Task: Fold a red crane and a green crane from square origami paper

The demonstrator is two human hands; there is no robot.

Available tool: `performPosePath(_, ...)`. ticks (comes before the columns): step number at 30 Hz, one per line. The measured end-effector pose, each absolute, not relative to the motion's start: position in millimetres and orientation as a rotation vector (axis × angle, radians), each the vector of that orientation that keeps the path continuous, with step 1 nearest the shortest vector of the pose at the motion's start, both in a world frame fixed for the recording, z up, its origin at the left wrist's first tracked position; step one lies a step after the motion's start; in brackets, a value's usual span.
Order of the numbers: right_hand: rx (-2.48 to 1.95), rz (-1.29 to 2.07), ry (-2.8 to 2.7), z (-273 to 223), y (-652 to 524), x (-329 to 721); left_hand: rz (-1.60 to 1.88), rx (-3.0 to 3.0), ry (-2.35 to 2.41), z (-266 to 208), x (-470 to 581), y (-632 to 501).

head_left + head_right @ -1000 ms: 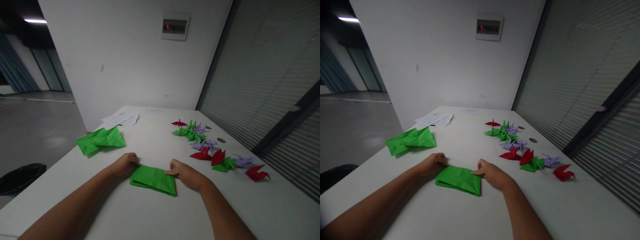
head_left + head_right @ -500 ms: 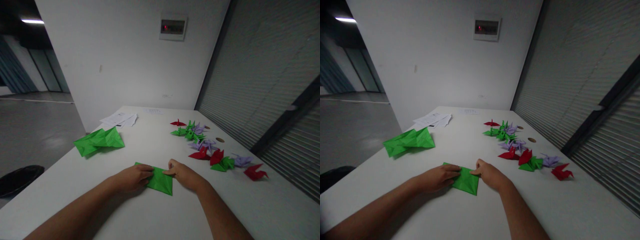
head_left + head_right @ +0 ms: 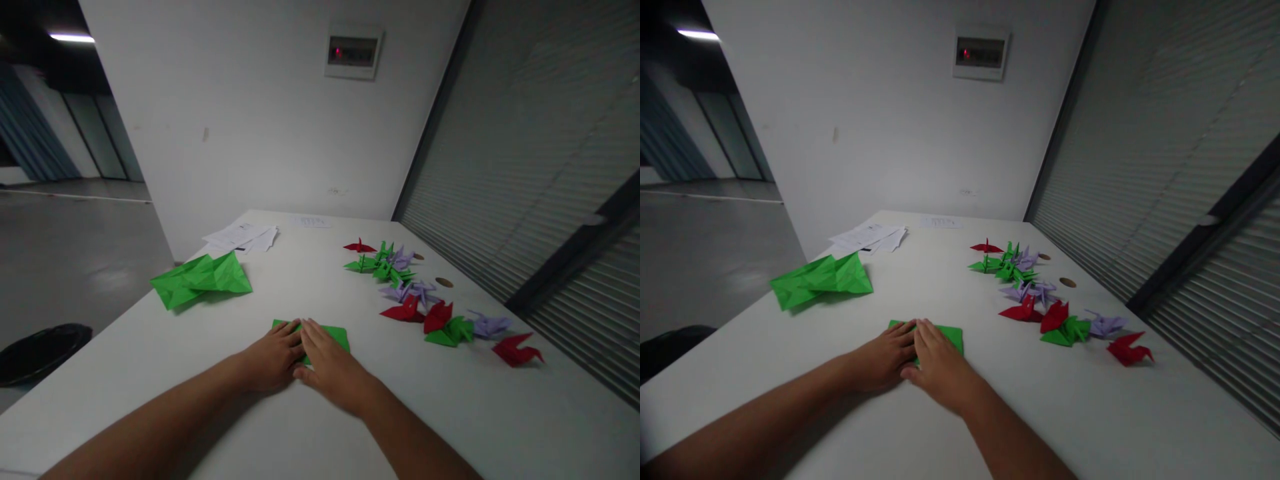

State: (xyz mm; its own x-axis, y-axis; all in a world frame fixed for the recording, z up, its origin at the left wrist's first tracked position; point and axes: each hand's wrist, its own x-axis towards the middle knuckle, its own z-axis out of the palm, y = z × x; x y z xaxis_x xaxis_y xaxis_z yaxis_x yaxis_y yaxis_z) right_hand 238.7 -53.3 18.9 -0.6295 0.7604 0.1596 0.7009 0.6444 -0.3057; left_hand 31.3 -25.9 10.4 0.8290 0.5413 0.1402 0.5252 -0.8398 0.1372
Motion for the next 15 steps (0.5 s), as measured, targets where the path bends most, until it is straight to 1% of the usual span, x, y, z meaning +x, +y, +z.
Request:
performPosePath(5,-1.246,0.446,-2.669,19.4,-55.7,238.3,0.241,2.951,0.870,6.7,31.9,-23.7)
performPosePath(10,-1.359,0.397,-2.633,19.5,-51.4,243.1,0.163,2.965,0.924,4.1,29.0,-22.7)
performPosePath(15,-1.435,0.311,-2.592,17.3,-48.7,252.0,0.221,2.937,0.986,-3.6,18.6,-18.0)
